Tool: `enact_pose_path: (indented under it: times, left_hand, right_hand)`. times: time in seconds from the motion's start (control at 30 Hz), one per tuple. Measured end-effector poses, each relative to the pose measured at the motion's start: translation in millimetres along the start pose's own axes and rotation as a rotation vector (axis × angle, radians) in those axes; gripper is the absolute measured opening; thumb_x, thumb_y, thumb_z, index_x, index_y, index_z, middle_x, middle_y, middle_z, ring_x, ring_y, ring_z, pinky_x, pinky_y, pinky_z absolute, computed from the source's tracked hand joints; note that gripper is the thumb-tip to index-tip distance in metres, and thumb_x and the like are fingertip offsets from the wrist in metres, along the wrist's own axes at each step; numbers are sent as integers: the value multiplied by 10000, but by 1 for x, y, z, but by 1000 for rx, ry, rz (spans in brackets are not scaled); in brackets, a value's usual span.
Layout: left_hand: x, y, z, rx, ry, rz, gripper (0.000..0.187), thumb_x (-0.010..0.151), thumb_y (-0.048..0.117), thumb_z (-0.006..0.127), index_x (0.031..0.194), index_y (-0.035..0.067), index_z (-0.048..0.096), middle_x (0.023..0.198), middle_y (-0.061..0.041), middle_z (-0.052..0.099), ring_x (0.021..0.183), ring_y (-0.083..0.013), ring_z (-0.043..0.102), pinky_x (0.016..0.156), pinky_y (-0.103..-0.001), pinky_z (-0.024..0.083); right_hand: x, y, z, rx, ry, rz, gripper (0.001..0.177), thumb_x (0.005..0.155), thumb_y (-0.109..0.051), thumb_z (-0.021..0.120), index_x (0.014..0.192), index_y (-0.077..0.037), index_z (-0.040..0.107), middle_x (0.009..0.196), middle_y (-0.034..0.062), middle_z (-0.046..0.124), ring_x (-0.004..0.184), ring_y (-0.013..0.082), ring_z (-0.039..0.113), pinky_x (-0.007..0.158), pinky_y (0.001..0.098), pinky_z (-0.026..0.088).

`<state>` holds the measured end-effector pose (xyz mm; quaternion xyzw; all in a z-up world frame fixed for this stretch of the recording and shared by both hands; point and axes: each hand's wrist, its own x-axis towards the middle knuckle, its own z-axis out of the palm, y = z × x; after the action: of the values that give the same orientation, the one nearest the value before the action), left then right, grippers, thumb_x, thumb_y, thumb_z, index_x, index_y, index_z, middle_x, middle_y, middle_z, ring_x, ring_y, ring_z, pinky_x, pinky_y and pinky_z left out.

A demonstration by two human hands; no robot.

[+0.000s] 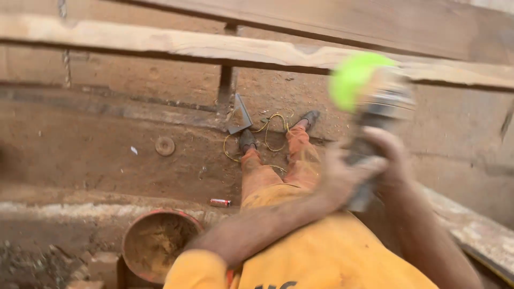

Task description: The person sands a long piece of wood using a handheld power sander.

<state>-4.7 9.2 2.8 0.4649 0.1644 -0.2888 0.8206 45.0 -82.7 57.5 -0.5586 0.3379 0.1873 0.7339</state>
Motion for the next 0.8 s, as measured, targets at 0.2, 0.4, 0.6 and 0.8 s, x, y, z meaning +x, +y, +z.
enact_pose_path:
  times: [0.2,0.4,0.6,0.8]
  left_hand:
    - [-31,18,-89,-299,318,224,490,950,129,647,1404,45,483,1291,-121,614,1149,-236,644,1000,-387,556]
    - [-25,22,-58,-293,342,244,540,963,168,615,1459,59,431,1329,-112,580,1197,-219,620,1021,-377,545]
    - [32,-20,51,-85,-18,48,770,894,292,780,1464,-23,369,1282,-140,614,1161,-204,642,1011,-348,553]
    - [86,-69,139,76,-214,-93,1023,735,573,838,1348,-166,485,1230,-292,664,1084,-324,693,842,-349,603]
  right_hand:
    - [46,26,112,-516,-443,153,784,701,-478,763,1314,-51,525,1094,134,664,930,207,695,829,386,619]
    - [51,18,69,-452,-529,106,788,734,-469,750,1350,-26,537,1153,144,660,973,214,686,842,387,610]
    - [20,-18,-65,-78,6,25,612,812,-346,681,1325,-37,553,1009,92,619,837,192,652,728,358,583]
    - [40,4,-270,11,40,-262,465,1076,-347,647,1362,2,536,1117,77,609,945,183,623,835,321,554]
